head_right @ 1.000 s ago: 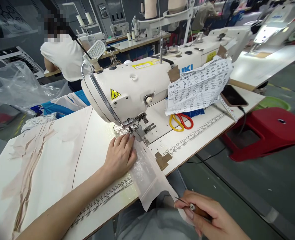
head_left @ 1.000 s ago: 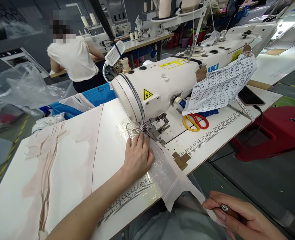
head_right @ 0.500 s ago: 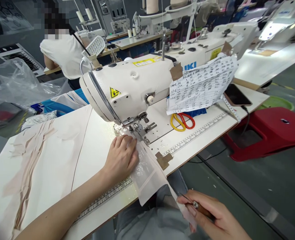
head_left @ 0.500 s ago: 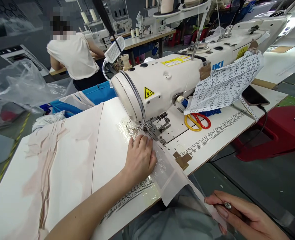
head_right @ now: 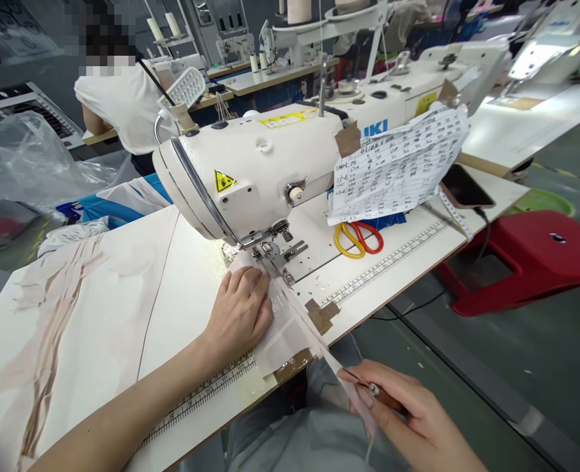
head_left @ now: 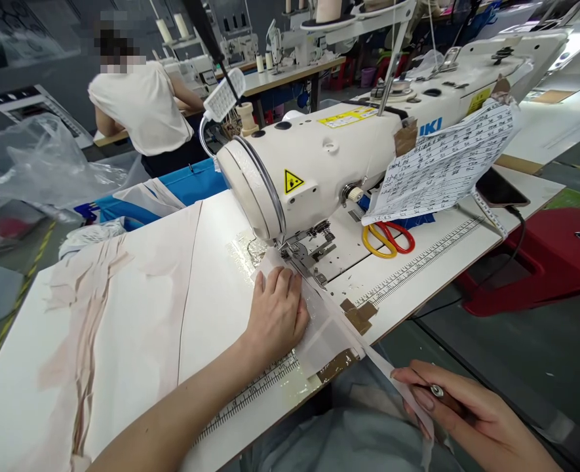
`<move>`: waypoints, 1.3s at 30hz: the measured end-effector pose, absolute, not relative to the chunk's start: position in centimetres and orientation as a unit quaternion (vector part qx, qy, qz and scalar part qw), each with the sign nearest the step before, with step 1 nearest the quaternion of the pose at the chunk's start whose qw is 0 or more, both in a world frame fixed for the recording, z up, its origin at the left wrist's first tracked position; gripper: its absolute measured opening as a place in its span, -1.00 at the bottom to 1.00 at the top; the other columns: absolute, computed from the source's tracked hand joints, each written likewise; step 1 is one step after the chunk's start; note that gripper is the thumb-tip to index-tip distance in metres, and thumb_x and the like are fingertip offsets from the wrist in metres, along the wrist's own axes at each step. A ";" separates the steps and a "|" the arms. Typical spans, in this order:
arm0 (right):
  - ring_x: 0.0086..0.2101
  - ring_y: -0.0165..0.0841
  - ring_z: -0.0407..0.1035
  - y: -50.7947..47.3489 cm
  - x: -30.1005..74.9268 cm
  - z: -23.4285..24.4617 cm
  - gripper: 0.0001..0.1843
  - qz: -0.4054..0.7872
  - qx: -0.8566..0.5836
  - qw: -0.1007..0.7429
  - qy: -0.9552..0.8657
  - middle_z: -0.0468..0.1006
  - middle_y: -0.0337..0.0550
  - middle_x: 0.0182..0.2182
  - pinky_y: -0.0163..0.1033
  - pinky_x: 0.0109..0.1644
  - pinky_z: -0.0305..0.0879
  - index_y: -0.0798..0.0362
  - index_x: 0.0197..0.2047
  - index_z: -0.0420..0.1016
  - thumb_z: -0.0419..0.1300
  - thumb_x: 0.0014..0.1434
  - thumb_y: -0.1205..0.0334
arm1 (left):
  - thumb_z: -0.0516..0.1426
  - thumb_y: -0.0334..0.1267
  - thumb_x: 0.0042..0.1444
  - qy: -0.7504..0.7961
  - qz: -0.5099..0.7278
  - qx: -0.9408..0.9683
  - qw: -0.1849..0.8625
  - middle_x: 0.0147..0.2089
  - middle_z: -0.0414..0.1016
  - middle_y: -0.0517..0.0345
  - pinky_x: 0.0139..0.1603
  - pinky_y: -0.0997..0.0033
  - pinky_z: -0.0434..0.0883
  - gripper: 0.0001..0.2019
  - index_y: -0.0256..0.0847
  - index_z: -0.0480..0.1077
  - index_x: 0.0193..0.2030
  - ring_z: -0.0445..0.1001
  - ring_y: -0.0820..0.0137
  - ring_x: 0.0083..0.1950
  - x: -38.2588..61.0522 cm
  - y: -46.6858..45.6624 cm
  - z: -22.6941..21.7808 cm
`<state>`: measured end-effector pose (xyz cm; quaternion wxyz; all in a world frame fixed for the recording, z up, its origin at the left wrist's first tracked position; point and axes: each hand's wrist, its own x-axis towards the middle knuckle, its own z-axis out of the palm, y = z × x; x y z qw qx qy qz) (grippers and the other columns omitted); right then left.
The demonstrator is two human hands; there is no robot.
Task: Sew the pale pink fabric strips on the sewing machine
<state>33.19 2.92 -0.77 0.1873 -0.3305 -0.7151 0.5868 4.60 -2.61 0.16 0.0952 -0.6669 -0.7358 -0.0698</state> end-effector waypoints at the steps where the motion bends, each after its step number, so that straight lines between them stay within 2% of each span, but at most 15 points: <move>1: -0.49 -0.30 0.49 2.9 32.8 -0.7 -0.75 0.596 -0.324 0.196 -0.708 0.61 -0.12 -0.41 -0.33 -0.44 0.51 -0.13 -0.09 0.65 0.20 0.27 0.03 | -0.05 -0.25 0.27 -0.736 -0.070 -0.667 0.096 0.15 0.37 -0.21 0.26 -0.16 0.22 -0.59 -0.38 0.32 0.19 0.26 0.04 0.21 4.6 -2.6 0.2; 7: -0.56 -0.38 0.40 3.1 31.1 -1.0 -0.77 0.619 -0.265 0.228 -0.703 0.55 -0.17 -0.46 -0.34 -0.50 0.42 -0.06 -0.05 0.59 0.16 0.32 0.11 | -0.03 -0.27 0.25 -0.736 -0.072 -0.666 0.098 0.13 0.37 -0.20 0.25 -0.14 0.23 -0.61 -0.36 0.32 0.16 0.26 0.04 0.22 4.7 -2.6 0.2; 13: -0.55 -0.36 0.41 3.5 30.0 -0.7 -0.63 0.622 -0.297 0.186 -0.701 0.53 -0.15 -0.46 -0.31 -0.48 0.38 0.02 -0.06 0.56 0.09 0.34 -0.05 | -0.06 -0.24 0.28 -0.734 -0.073 -0.669 0.092 0.15 0.36 -0.20 0.26 -0.15 0.23 -0.61 -0.36 0.31 0.17 0.25 0.05 0.23 4.9 -2.7 0.3; 19: -0.51 -0.34 0.41 4.0 28.8 0.0 -0.59 0.611 -0.294 0.145 -0.720 0.53 -0.15 -0.46 -0.31 -0.45 0.35 0.03 0.07 0.48 0.05 0.36 -0.06 | -0.07 -0.17 0.31 -0.733 -0.070 -0.671 0.087 0.17 0.36 -0.21 0.26 -0.19 0.22 -0.59 -0.38 0.30 0.17 0.24 0.04 0.24 4.7 -2.6 0.2; 28: -0.49 -0.36 0.40 4.3 26.8 0.4 -0.61 0.627 -0.281 0.138 -0.713 0.55 -0.18 -0.45 -0.32 -0.42 0.35 0.05 0.03 0.46 0.05 0.35 -0.04 | -0.04 -0.13 0.30 -0.737 -0.069 -0.667 0.080 0.15 0.37 -0.17 0.25 -0.22 0.21 -0.62 -0.33 0.31 0.13 0.24 0.03 0.23 4.9 -2.4 0.4; 34: -0.45 -0.34 0.40 4.4 25.4 0.6 -0.55 0.618 -0.281 0.136 -0.721 0.56 -0.18 -0.44 -0.31 -0.37 0.35 0.10 0.09 0.45 0.04 0.35 -0.05 | -0.06 -0.24 0.29 -0.734 -0.058 -0.670 0.093 0.17 0.36 -0.20 0.26 -0.19 0.21 -0.64 -0.35 0.32 0.13 0.24 0.03 0.24 4.8 -2.4 0.4; 39: -0.42 -0.36 0.40 4.8 24.9 1.0 -0.60 0.628 -0.279 0.132 -0.714 0.56 -0.19 -0.42 -0.34 -0.36 0.36 0.05 0.04 0.49 0.03 0.37 -0.03 | -0.02 -0.34 0.24 -0.734 -0.022 -0.670 0.106 0.18 0.36 -0.22 0.28 -0.18 0.21 -0.62 -0.41 0.32 0.16 0.21 0.01 0.26 4.6 -2.1 0.9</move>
